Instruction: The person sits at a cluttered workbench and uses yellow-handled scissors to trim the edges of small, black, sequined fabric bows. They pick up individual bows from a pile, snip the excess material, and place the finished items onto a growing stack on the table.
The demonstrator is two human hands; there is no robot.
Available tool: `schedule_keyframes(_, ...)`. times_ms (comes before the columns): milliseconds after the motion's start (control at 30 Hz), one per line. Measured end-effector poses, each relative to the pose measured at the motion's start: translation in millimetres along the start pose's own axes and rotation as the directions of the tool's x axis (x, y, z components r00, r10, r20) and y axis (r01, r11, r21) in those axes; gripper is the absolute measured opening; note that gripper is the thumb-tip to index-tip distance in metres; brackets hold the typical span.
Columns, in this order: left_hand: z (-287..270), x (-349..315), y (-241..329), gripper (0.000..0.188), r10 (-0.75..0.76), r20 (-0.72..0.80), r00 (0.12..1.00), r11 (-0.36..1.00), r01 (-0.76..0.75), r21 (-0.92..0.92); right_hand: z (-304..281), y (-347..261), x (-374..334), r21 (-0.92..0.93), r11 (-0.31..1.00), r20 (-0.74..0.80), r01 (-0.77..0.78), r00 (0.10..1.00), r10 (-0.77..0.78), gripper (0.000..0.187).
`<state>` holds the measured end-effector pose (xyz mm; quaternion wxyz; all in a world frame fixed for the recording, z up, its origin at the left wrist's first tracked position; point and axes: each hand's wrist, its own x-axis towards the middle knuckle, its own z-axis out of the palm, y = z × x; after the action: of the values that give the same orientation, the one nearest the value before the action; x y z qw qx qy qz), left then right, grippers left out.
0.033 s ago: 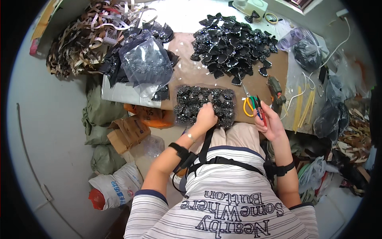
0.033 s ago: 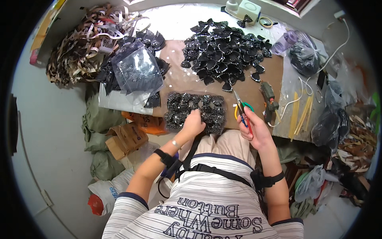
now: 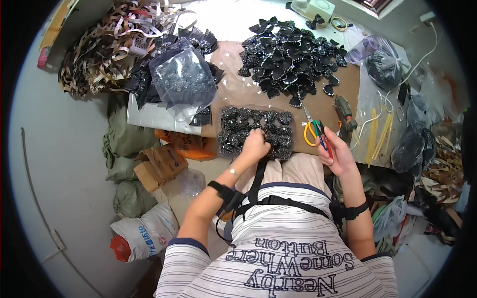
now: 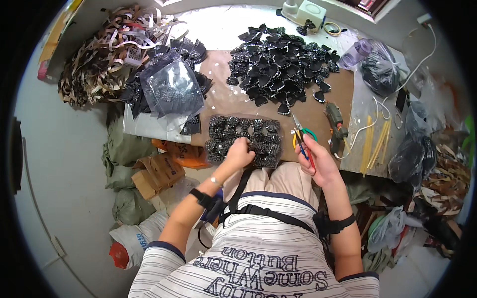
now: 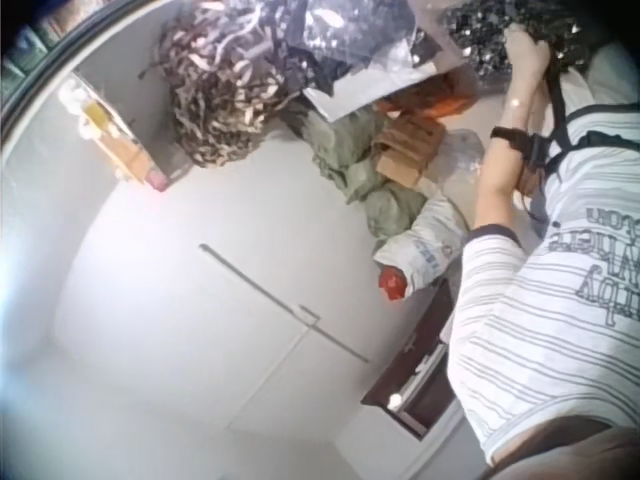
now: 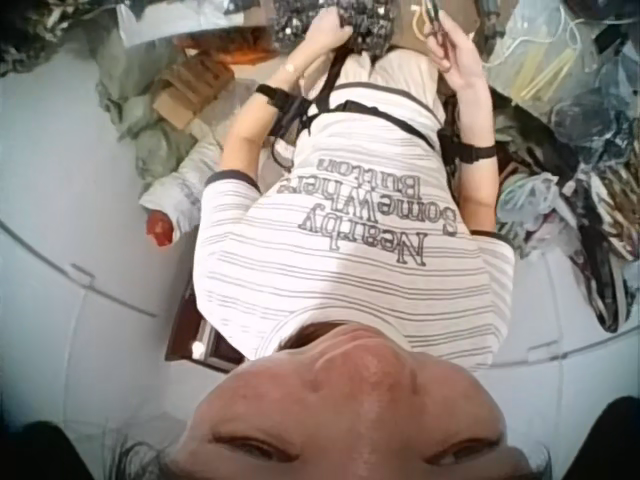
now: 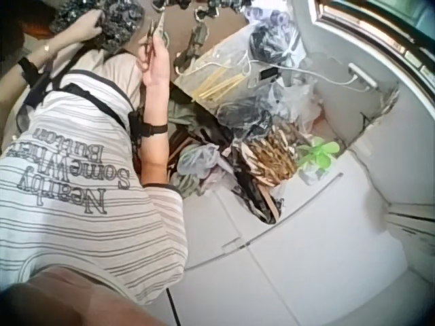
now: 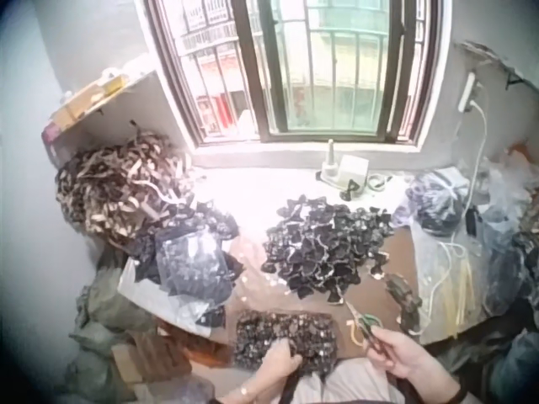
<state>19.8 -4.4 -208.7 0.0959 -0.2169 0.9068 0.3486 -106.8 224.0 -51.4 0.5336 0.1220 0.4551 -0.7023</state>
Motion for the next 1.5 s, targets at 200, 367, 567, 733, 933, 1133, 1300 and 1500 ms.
schedule_keyframes(200, -87.4, -21.0, 22.7, 0.028, -0.091, 0.425, 0.901, 0.184, 0.434, -0.882, 33.9, 4.5, 2.0, -0.552, 0.822, 0.032, 0.140, 0.989, -0.148, 0.028)
schedule_keyframes(367, -136.4, -54.8, 76.4, 0.046, 0.098, 0.251, 0.963, 0.105, 0.241, -0.965, 78.5, -0.6, 5.7, -0.842, 0.378, 0.242, 0.384, 0.896, -0.372, 0.028)
schedule_keyframes(567, -152.7, -76.3, 105.3, 0.038, 0.072, 0.076, 0.994, 0.226, 0.058, -0.972, 113.0, -28.8, -3.3, -0.955, -0.002, 0.271, 0.296, 0.874, -0.403, 0.033)
schedule_keyframes(733, -145.5, -81.3, 106.9, 0.045, 0.077, -0.023, 0.997, 0.491, -0.059, -0.869, 119.0, -33.5, -9.7, -0.954, -0.120, 0.298, 0.273, 0.869, -0.395, 0.036)
schedule_keyframes(933, -142.7, -84.8, 115.4, 0.042, 0.025, -0.060, 0.998, 0.537, -0.064, -0.841, 119.5, -42.2, -13.6, -0.969, -0.043, 0.242, 0.242, 0.910, -0.335, 0.039)
schedule_keyframes(1133, -145.1, -80.4, 117.3, 0.037, 0.038, 0.166, 0.985, 0.071, 0.164, -0.984, 97.1, -45.5, -12.6, -0.918, 0.121, 0.331, 0.379, 0.896, -0.296, 0.034)
schedule_keyframes(1300, -143.4, -82.3, 120.9, 0.036, 0.068, 0.200, 0.977, 0.219, 0.181, -0.959, 95.8, -44.8, -10.1, -0.890, 0.066, 0.414, 0.451, 0.860, -0.298, 0.034)
schedule_keyframes(1500, -161.1, -79.5, 129.8, 0.042, 0.158, 0.270, 0.950, 0.200, 0.237, -0.951, 88.7, -46.0, -8.1, -0.891, 0.255, 0.342, 0.375, 0.925, -0.166, 0.022)
